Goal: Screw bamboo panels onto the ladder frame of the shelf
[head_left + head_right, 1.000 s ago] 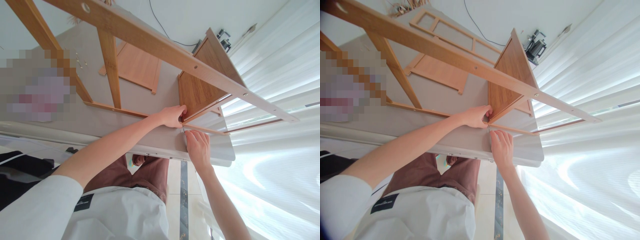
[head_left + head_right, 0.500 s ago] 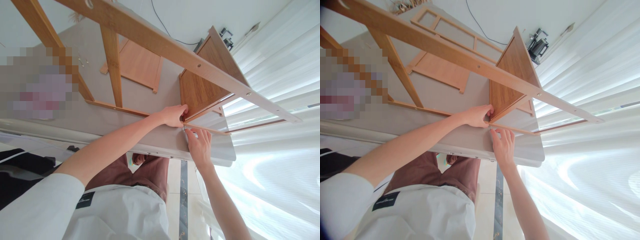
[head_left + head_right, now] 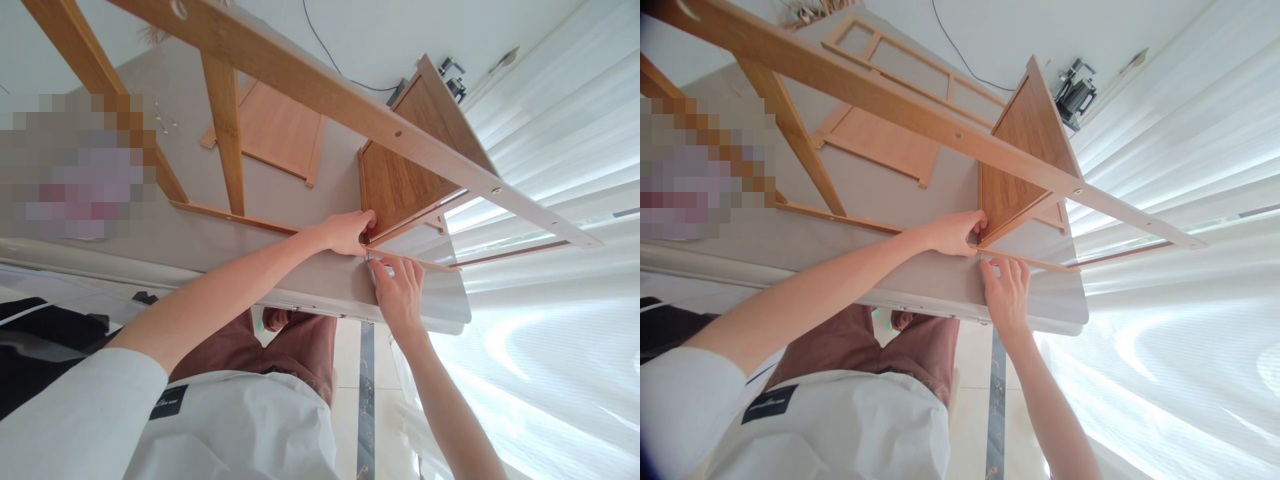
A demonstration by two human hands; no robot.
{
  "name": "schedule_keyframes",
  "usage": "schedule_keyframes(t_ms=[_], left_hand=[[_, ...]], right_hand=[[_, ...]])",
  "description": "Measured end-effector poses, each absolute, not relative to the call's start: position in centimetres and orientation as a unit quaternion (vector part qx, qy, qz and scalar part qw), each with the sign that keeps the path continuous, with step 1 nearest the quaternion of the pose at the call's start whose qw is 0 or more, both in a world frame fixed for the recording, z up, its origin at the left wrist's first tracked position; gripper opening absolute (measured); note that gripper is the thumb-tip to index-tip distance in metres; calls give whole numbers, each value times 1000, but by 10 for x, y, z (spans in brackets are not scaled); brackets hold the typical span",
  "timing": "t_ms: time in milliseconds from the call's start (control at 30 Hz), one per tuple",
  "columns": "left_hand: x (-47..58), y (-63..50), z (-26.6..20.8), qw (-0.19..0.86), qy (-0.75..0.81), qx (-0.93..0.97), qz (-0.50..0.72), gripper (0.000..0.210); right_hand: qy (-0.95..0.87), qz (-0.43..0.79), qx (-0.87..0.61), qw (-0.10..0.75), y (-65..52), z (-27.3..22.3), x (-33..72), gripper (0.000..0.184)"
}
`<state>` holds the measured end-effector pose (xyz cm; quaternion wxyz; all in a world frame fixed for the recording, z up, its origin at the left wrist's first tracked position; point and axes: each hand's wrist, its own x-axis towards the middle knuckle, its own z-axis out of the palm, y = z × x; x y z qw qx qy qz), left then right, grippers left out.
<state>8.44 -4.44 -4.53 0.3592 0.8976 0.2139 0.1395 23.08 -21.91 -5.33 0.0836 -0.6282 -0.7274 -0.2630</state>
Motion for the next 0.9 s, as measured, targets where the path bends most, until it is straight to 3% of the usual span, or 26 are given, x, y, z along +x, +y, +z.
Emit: schedule_keyframes(t_ms=[700,900], left_hand=[[83,-46,-42,367,217,896,125,50],[84,-45,-45,360,216,898,131,50]], right_hand=[[-746,-305,-592,-7,-213,-32,221,35],[-745,-275,-607,11,-212,-35,223,27]])
